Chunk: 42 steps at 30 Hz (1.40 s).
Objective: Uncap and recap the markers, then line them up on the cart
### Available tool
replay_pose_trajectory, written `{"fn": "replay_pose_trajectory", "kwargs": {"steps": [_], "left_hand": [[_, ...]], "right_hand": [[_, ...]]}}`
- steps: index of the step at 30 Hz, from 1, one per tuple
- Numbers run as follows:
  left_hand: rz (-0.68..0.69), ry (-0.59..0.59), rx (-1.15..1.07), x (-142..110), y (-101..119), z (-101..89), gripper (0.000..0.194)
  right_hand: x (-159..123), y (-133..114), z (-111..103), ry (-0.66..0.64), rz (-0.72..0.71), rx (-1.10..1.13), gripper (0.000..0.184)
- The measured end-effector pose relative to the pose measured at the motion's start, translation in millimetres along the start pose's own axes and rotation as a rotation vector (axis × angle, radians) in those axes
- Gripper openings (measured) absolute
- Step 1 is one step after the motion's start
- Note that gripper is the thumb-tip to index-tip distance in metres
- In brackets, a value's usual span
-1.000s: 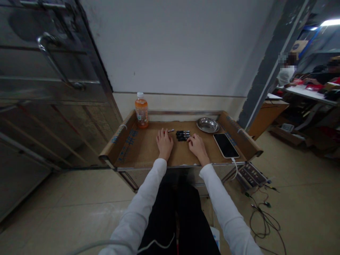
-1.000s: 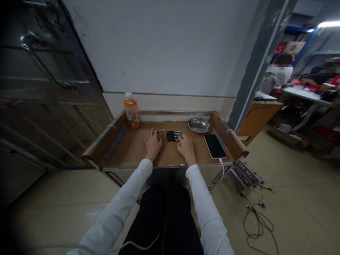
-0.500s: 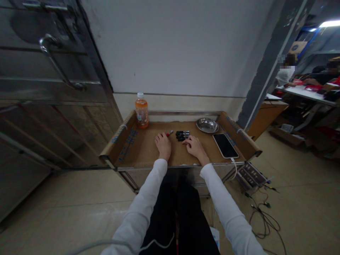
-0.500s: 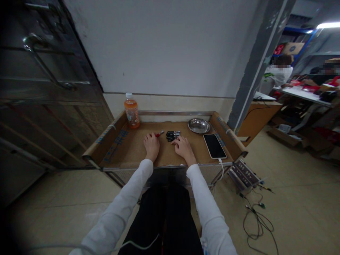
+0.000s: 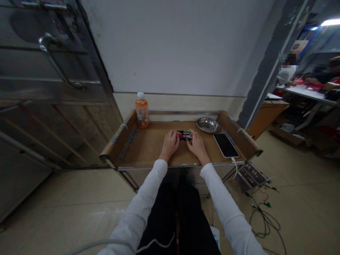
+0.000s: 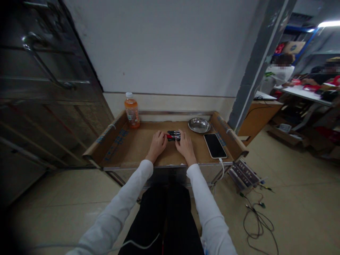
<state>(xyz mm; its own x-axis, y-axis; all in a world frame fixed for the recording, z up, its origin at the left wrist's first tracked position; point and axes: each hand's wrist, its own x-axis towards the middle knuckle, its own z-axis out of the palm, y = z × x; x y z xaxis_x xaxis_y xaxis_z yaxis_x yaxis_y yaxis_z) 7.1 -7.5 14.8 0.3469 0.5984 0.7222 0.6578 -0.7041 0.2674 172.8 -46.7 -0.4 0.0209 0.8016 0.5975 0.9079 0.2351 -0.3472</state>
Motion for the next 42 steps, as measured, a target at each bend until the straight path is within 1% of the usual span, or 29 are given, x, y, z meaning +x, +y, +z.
{"fn": "replay_pose_trajectory", "kwargs": {"steps": [4,8,10,16,21,25,30,35,38,39,40,42], "left_hand": [[0.103,0.018,-0.153,-1.1,1.3,0.1,0.019],[0.162,0.055,-0.244,-2.3,0.1,1.0,0.026],[0.167,0.065,-0.262,-3.0,-1.2,1.9,0.029],[0.070,0.070,-0.339,-4.5,-4.2,2.6,0.031],[0.018,0.070,-0.323,-2.7,-1.3,-3.8,0.025],[-0.028,0.134,-0.314,-1.2,-1.8,-6.6,0.020],[-0.082,0.212,-0.298,-0.7,-4.3,-7.2,0.019],[-0.097,0.241,-0.334,-0.4,-4.8,-7.8,0.020],[-0.134,0.260,-0.351,-0.5,-6.1,-6.8,0.020],[-0.140,0.245,-0.369,-0.6,-6.7,-5.9,0.019],[-0.132,0.202,-0.397,-0.9,-7.2,-4.7,0.018],[-0.085,0.046,-0.464,-1.5,-7.8,-1.8,0.014]], "right_hand": [[-0.4,3.3,2.8,-0.108,-0.061,0.088,0.026],[-1.1,4.3,2.8,-0.142,-0.044,0.173,0.023],[-1.2,3.8,1.9,-0.148,-0.038,0.199,0.023],[-1.1,2.7,0.8,-0.150,-0.033,0.268,0.021],[-1.1,2.7,0.6,-0.150,-0.024,0.278,0.021],[-0.4,2.5,-0.8,-0.140,-0.033,0.259,0.018],[0.2,0.3,-3.8,-0.124,-0.044,0.271,0.020],[0.0,-0.5,-4.4,-0.101,-0.047,0.242,0.022],[0.2,0.6,-4.8,-0.058,-0.023,0.175,0.025],[0.3,1.0,-5.0,-0.039,-0.010,0.147,0.027],[0.4,1.6,-5.3,-0.022,0.001,0.121,0.029],[0.5,2.7,-5.4,0.006,0.023,0.076,0.031]]}}
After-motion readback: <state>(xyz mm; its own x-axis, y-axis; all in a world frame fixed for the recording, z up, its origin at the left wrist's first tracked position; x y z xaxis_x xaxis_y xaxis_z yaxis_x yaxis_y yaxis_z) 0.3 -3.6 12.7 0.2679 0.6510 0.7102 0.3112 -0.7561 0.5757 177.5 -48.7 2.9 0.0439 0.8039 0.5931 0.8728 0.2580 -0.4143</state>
